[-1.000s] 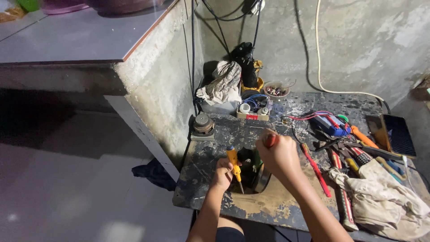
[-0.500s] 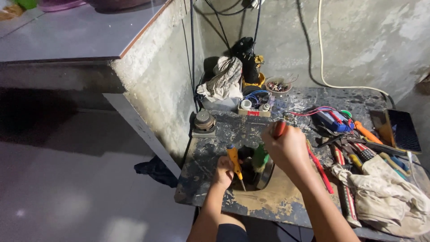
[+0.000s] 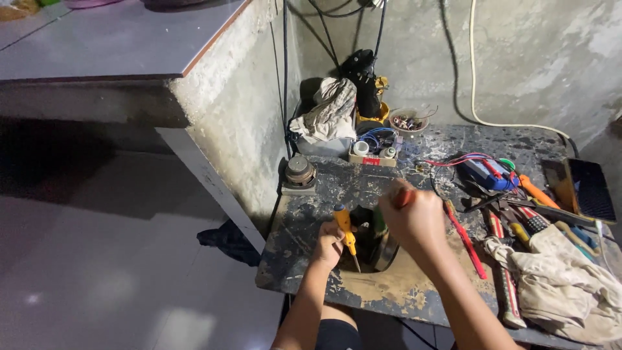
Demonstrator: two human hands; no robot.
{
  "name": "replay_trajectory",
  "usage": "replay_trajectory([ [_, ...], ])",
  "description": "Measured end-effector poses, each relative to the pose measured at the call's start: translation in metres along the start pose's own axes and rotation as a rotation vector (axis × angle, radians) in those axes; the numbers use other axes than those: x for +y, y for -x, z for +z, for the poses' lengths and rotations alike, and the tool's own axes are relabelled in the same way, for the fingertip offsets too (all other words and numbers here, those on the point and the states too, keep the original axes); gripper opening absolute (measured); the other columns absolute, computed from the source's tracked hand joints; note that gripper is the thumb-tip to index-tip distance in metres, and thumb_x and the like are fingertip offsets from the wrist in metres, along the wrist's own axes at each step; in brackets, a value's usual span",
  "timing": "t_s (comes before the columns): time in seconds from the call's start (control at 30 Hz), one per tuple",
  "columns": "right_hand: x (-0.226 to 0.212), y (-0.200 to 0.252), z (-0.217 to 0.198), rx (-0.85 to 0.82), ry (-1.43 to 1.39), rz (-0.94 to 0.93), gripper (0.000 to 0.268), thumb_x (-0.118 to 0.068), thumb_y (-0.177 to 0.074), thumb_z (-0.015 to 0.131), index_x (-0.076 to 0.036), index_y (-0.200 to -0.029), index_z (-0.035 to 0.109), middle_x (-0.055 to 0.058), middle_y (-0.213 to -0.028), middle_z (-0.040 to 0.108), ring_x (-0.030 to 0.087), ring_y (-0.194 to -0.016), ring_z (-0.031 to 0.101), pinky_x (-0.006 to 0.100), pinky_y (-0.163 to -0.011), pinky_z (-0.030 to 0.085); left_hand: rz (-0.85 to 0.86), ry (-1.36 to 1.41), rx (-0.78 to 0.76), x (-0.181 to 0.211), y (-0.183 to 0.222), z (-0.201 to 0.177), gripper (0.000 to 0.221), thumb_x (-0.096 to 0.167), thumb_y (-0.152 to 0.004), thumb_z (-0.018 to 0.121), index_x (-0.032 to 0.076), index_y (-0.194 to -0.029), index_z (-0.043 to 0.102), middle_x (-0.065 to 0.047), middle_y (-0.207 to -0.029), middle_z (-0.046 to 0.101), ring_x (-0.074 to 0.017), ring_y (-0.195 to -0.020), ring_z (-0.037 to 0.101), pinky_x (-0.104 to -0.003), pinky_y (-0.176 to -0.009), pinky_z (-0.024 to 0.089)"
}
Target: Cleaning and polishing the soleplate of an electric iron using a brush and a scraper tool on a workbench.
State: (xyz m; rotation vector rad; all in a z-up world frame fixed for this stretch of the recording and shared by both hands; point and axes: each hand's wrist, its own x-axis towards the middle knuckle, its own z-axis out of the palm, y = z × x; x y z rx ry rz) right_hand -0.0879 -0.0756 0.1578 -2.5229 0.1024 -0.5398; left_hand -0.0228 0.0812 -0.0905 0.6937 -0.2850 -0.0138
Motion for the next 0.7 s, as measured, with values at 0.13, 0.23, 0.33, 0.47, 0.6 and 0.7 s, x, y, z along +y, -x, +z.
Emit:
replay_trajectory([
  [0.13, -0.005, 0.000, -0.015, -0.104, -0.078, 0.076, 0.037, -0.035, -0.076, 0.070, -0.003, -0.059, 0.064, 0.020, -0.049, 0.061, 0.044, -0.059, 0.068, 0.051, -0.068, 0.055, -0.010, 0.065, -0.040, -0.021, -0.001, -0.029, 0.006, 0.006, -0.075, 0.078, 0.000, -0.074, 0.076, -0.019, -0.072, 0.069, -0.0293, -0.064, 0.068, -0.033, -0.060, 0.055],
  [0.23, -0.024, -0.011, -0.047, -0.060, -0.400, 0.192, 0.037, -0.032, -0.081, 0.067, -0.012, -0.051, 0.061, 0.011, -0.043, 0.054, 0.027, -0.047, 0.058, 0.035, -0.058, 0.050, 0.011, 0.145, -0.027, -0.025, -0.004, -0.033, 0.009, -0.004, -0.084, 0.074, 0.004, -0.082, 0.076, -0.017, -0.084, 0.075, -0.0319, -0.076, 0.073, -0.035, -0.071, 0.058],
  [0.33, -0.033, -0.020, -0.044, 0.061, -0.760, -0.005, 0.014, -0.004, -0.082, 0.069, -0.008, -0.068, 0.066, 0.007, -0.052, 0.053, 0.013, -0.055, 0.053, 0.026, -0.057, 0.045, -0.039, -0.019, 0.045, -0.031, 0.001, -0.037, 0.014, 0.023, -0.080, 0.083, 0.012, -0.079, 0.075, -0.023, -0.084, 0.075, -0.0283, -0.069, 0.070, -0.032, -0.060, 0.054],
  [0.47, -0.031, -0.039, -0.025, -0.055, -0.729, 0.061, 0.023, -0.013, -0.083, 0.067, -0.005, -0.063, 0.062, 0.010, -0.054, 0.056, 0.019, -0.058, 0.055, 0.030, -0.062, 0.044, -0.035, -0.093, 0.028, -0.018, 0.001, -0.028, 0.019, 0.031, -0.080, 0.079, 0.012, -0.080, 0.077, -0.024, -0.086, 0.074, -0.0298, -0.073, 0.068, -0.033, -0.060, 0.052],
  [0.6, -0.022, -0.064, -0.028, -0.202, -0.218, 0.108, 0.030, -0.032, -0.077, 0.070, -0.008, -0.061, 0.064, 0.018, -0.056, 0.061, 0.038, -0.064, 0.066, 0.047, -0.068, 0.050, -0.035, -0.064, 0.001, -0.026, -0.003, -0.038, 0.015, 0.022, -0.079, 0.078, 0.008, -0.080, 0.079, -0.028, -0.083, 0.071, -0.0347, -0.074, 0.067, -0.034, -0.060, 0.051],
  [0.7, -0.028, -0.060, -0.043, -0.039, -0.147, -0.082, 0.037, -0.030, -0.076, 0.071, -0.002, -0.055, 0.059, 0.021, -0.047, 0.051, 0.045, -0.054, 0.060, 0.048, -0.063, 0.049, -0.065, -0.049, 0.053, -0.023, 0.000, -0.033, 0.013, 0.024, -0.078, 0.081, 0.012, -0.076, 0.076, -0.024, -0.083, 0.074, -0.0298, -0.069, 0.067, -0.033, -0.061, 0.052],
])
